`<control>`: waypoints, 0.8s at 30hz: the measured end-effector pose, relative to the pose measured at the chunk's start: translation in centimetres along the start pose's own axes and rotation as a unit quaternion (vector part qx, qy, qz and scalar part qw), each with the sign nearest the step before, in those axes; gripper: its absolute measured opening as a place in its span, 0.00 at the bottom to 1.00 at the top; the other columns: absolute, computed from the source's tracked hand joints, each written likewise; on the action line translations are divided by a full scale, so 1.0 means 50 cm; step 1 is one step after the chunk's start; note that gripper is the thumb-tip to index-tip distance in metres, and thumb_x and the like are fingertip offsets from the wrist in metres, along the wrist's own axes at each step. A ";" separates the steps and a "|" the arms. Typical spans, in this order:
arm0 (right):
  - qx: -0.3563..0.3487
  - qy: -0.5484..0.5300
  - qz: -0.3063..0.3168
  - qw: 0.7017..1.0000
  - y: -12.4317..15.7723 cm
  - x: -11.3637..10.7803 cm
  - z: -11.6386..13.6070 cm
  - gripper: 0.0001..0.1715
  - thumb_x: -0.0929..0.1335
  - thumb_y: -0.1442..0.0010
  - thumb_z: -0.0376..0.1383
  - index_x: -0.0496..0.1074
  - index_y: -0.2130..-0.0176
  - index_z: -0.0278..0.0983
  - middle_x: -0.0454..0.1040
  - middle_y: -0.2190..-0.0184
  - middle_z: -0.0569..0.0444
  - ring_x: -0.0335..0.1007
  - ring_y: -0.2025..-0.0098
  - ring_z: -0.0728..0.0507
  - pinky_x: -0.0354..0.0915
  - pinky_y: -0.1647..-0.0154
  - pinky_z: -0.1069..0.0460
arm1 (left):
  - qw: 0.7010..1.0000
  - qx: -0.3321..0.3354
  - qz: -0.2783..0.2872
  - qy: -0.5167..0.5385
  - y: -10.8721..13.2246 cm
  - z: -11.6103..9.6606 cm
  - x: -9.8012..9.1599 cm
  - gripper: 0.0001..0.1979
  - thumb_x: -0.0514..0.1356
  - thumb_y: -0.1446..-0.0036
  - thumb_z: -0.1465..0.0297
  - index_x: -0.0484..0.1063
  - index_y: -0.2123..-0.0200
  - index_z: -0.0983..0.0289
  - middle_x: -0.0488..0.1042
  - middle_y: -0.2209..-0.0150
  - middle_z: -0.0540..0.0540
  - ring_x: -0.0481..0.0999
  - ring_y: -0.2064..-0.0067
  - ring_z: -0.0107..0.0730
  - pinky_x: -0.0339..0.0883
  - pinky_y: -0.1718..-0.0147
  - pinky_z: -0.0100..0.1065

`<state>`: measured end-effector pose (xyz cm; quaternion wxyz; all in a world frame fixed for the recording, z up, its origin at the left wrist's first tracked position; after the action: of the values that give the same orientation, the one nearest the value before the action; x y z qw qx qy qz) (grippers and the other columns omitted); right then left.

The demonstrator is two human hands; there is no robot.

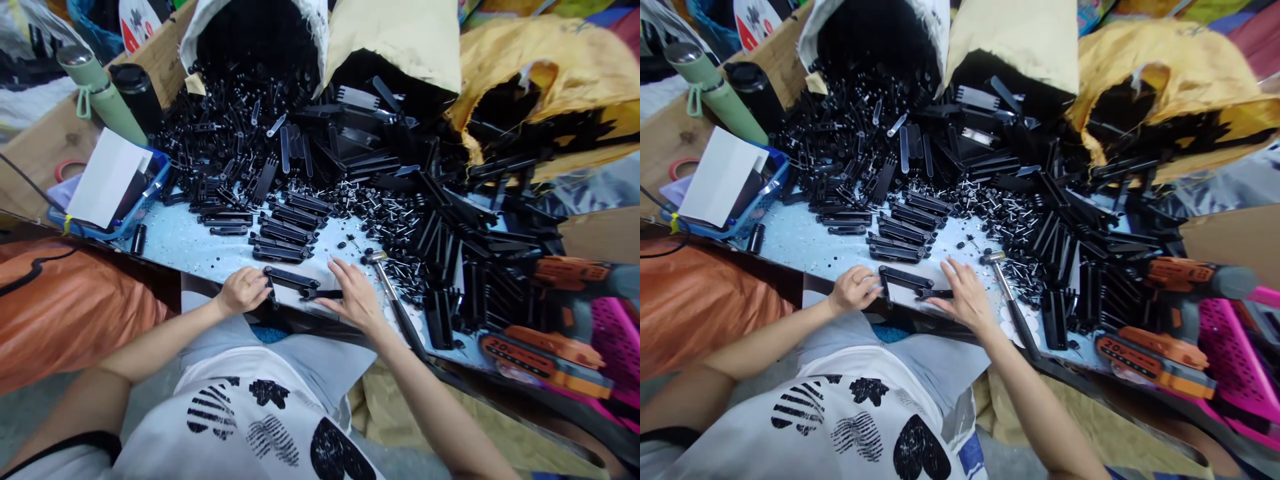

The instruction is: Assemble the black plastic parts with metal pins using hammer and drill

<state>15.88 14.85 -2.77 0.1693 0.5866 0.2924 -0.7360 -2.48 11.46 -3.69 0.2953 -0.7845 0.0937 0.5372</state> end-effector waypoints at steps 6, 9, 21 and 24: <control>-0.051 0.098 0.078 0.991 0.070 0.059 -0.065 0.33 0.59 0.42 0.59 0.69 0.76 0.34 0.69 0.78 0.49 0.64 0.72 0.44 0.55 0.69 0.51 | 0.957 0.263 0.122 -0.012 -0.081 -0.081 0.077 0.28 0.46 0.37 0.55 0.64 0.46 0.71 0.70 0.50 0.68 0.71 0.53 0.42 0.64 0.58 0.39; -0.044 0.101 0.074 0.991 0.066 0.059 -0.047 0.34 0.57 0.40 0.58 0.68 0.76 0.34 0.69 0.79 0.50 0.63 0.75 0.46 0.50 0.72 0.52 | 0.971 0.184 0.145 -0.040 -0.132 -0.071 0.102 0.28 0.44 0.37 0.54 0.70 0.55 0.74 0.74 0.63 0.66 0.72 0.62 0.40 0.62 0.68 0.36; -0.155 -0.056 0.034 0.986 0.064 -0.098 0.076 0.33 0.53 0.37 0.55 0.61 0.79 0.35 0.62 0.83 0.55 0.56 0.80 0.50 0.47 0.76 0.53 | 0.985 0.153 0.074 0.035 -0.106 -0.103 -0.039 0.31 0.39 0.35 0.54 0.69 0.80 0.65 0.71 0.80 0.55 0.70 0.77 0.31 0.58 0.78 0.31; -0.206 -0.189 -0.001 0.960 0.069 -0.166 0.154 0.34 0.50 0.37 0.56 0.57 0.81 0.37 0.57 0.85 0.57 0.53 0.81 0.50 0.47 0.78 0.53 | 0.960 0.198 0.105 0.166 -0.071 -0.164 -0.112 0.34 0.33 0.36 0.51 0.67 0.79 0.63 0.69 0.82 0.55 0.69 0.79 0.30 0.59 0.79 0.32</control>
<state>14.16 6.57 5.52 0.3374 0.3890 0.4011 -0.7576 3.37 8.76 4.67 0.3673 -0.7744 0.3276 0.3976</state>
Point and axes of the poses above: each hand's wrist, its own y-axis away from the middle knuckle, its own x-axis out of the palm, z = x × y, the point moved 10 cm from there along -y, towards the middle knuckle
